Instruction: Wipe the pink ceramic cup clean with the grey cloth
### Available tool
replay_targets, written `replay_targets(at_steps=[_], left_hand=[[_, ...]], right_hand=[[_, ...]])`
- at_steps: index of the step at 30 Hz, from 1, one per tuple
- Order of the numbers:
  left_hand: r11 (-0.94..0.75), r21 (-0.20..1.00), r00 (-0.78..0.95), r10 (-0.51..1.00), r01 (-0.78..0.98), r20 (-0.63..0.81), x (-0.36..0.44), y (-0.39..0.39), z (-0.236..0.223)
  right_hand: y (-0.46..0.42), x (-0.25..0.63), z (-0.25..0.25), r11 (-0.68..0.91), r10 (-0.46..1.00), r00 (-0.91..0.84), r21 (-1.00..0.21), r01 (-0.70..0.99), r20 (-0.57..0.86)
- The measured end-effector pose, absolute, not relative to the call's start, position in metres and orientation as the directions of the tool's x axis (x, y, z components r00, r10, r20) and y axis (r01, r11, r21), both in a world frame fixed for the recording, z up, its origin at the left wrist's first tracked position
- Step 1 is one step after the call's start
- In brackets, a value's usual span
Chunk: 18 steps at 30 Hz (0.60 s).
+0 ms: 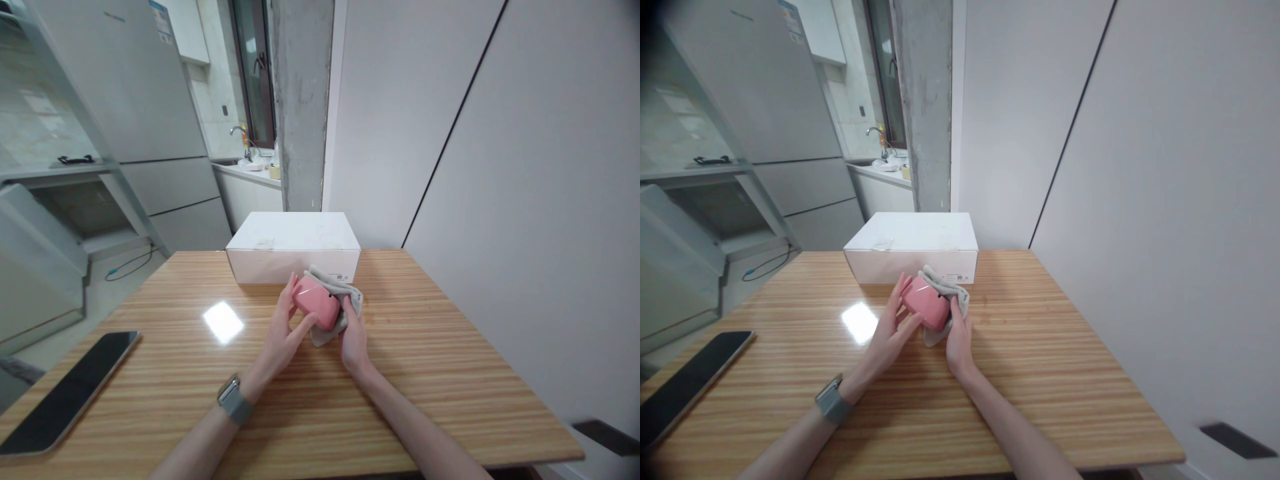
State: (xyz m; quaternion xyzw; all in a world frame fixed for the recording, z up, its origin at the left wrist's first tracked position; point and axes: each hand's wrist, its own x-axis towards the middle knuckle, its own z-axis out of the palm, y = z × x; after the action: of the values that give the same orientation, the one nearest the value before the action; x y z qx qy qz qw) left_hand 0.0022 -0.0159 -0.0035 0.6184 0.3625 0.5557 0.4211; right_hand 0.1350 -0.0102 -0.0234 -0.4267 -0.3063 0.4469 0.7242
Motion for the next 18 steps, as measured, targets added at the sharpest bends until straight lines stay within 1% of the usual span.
replay_targets(at_steps=[3, 5, 7, 10, 12, 14, 16, 18], left_hand=[[-0.236, 0.947, 0.061, 0.965, -0.216, 0.255, 0.0037, -0.0117, -0.0054], [-0.155, 0.949, 0.077, 0.98, -0.275, 0.183, 0.0041, -0.0099, -0.0047], [-0.108, 0.957, 0.109, 0.984, -0.267, 0.142, 0.0038, -0.0101, -0.0021], [-0.119, 0.97, 0.107, 0.984, -0.21, 0.144, 0.0033, -0.0134, 0.0026], [-0.173, 0.974, 0.095, 0.977, -0.148, 0.189, 0.0033, -0.0156, 0.0042], [-0.293, 0.955, 0.06, 0.954, -0.04, 0.295, 0.0034, -0.0166, 0.0041], [-0.443, 0.889, 0.026, 0.896, 0.113, 0.443, 0.003, -0.0165, 0.003], [-0.55, 0.797, 0.032, 0.827, 0.25, 0.561, 0.0023, -0.016, 0.002]], right_hand=[[-0.0087, 0.1365, -0.0233, 0.267, 0.912, 0.399, -0.878, -0.398, 0.096], [-0.009, 0.1365, -0.0237, 0.277, 0.918, 0.379, -0.871, -0.406, 0.115], [-0.0101, 0.1366, -0.0241, 0.278, 0.921, 0.367, -0.874, -0.398, 0.126], [-0.0123, 0.137, -0.0226, 0.274, 0.915, 0.384, -0.892, -0.361, 0.126], [-0.0138, 0.1365, -0.0197, 0.268, 0.911, 0.393, -0.899, -0.345, 0.121], [-0.0151, 0.1349, -0.0167, 0.259, 0.919, 0.376, -0.902, -0.346, 0.12], [-0.0161, 0.1327, -0.0149, 0.259, 0.93, 0.344, -0.894, -0.365, 0.129], [-0.0166, 0.1308, -0.015, 0.261, 0.934, 0.331, -0.887, -0.38, 0.133]])
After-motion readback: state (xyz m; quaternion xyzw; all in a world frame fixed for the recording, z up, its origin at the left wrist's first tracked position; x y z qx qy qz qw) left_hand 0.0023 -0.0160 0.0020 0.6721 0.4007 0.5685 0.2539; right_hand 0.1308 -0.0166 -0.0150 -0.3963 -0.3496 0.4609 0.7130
